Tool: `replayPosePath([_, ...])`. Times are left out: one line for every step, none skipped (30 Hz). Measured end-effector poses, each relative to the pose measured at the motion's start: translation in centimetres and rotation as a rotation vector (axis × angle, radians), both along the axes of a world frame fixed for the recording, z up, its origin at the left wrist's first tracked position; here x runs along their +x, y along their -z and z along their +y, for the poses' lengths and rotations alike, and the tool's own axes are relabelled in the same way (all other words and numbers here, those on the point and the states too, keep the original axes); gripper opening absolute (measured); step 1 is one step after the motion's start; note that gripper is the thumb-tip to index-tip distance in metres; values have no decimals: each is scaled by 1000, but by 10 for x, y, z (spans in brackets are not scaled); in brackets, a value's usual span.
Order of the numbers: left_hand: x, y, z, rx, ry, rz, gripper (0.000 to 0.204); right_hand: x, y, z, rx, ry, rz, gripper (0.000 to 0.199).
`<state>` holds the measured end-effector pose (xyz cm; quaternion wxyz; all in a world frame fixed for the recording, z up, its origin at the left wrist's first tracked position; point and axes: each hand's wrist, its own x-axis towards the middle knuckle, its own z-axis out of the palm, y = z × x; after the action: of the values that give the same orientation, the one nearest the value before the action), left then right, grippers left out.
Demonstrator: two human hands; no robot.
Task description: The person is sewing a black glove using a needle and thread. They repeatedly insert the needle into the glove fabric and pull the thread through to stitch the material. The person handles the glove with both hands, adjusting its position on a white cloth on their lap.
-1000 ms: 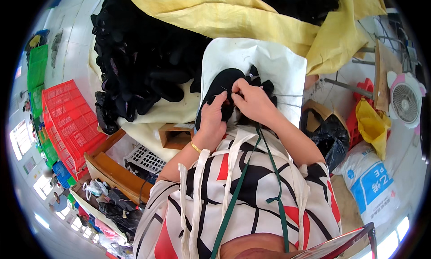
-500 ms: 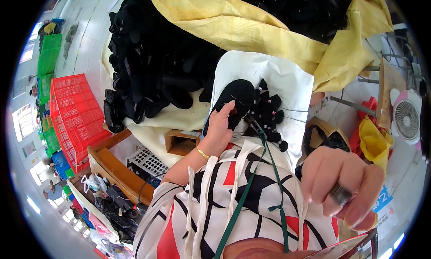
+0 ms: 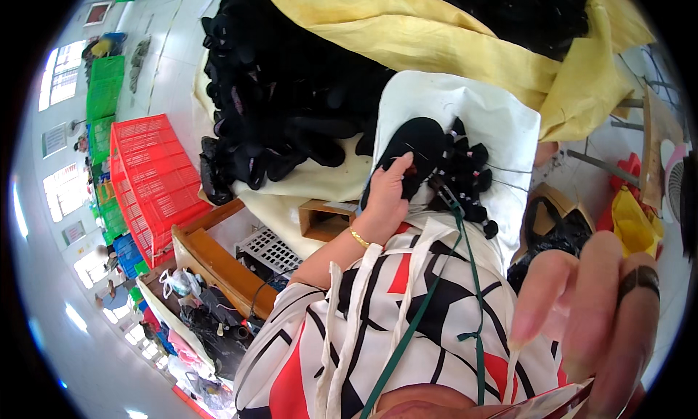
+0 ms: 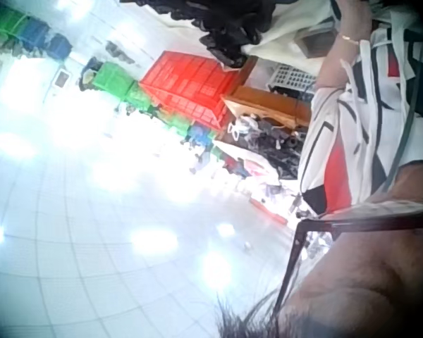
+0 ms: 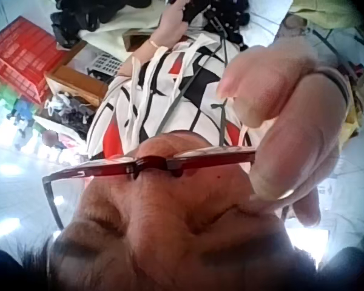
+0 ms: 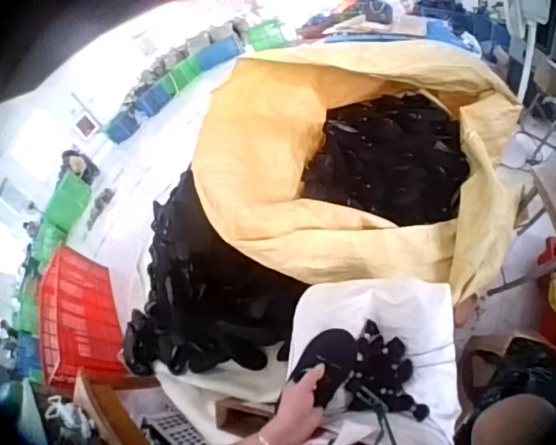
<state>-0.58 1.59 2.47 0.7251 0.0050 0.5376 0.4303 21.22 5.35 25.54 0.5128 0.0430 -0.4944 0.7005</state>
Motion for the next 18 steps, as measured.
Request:
replayPosePath([0, -2, 0, 13, 4, 3, 10, -4, -4, -10, -71, 67, 14, 31])
replayPosePath([-1, -4, 1, -2, 24, 10, 11, -8, -7, -19, -141, 135, 29, 30])
replayPosePath([-1, -5, 1, 0, 41, 10, 10, -12, -11, -30, -211, 203, 41, 30])
replayPosePath([-1, -4, 1, -14, 29, 12, 10, -10, -5, -26, -169, 191, 87, 30])
replayPosePath([-1, -2, 1, -29, 19, 13, 9, -9, -12, -28, -202, 199, 50, 29])
replayPosePath([-1, -3, 1, -28, 11, 19, 9, -9, -17, -30, -238, 199, 13, 28])
replayPosePath([0, -7, 1, -26, 4, 24, 9, -9, -22, -31, -272, 198, -23, 27])
replayPosePath([2, -8, 1, -25, -1, 29, 9, -4, -13, -17, -173, 125, -3, 27])
replayPosePath([0, -7, 2, -22, -4, 30, 9, -4, -12, -12, -125, 102, -6, 26])
replayPosePath([0, -3, 1, -18, -6, 31, 9, -4, -11, -9, -81, 83, -12, 25])
replayPosePath([1, 1, -1, -15, -7, 31, 10, -4, -20, -14, -94, 114, -49, 23])
replayPosePath([0, 7, -3, 3, -22, 23, 11, -4, -21, -18, -100, 122, -61, 23])
replayPosePath([2, 5, -1, -18, -25, 36, 13, -4, -21, -23, -104, 142, -77, 22])
replayPosePath([2, 5, -1, -20, -13, 45, 13, 0, -15, -28, -105, 147, -78, 21])
replayPosePath([2, 4, 0, -19, -5, 58, 14, -2, -16, -34, -163, 183, -27, 20])
replayPosePath([1, 2, -1, -37, -13, 73, 14, -6, -15, -39, -222, 206, 24, 19])
replayPosePath([2, -3, 0, -56, -25, 75, 15, -9, -14, -42, -275, 231, 76, 18])
replayPosePath([2, -5, -1, -63, 2, 83, 16, -25, -27, -49, -383, 305, 184, 17])
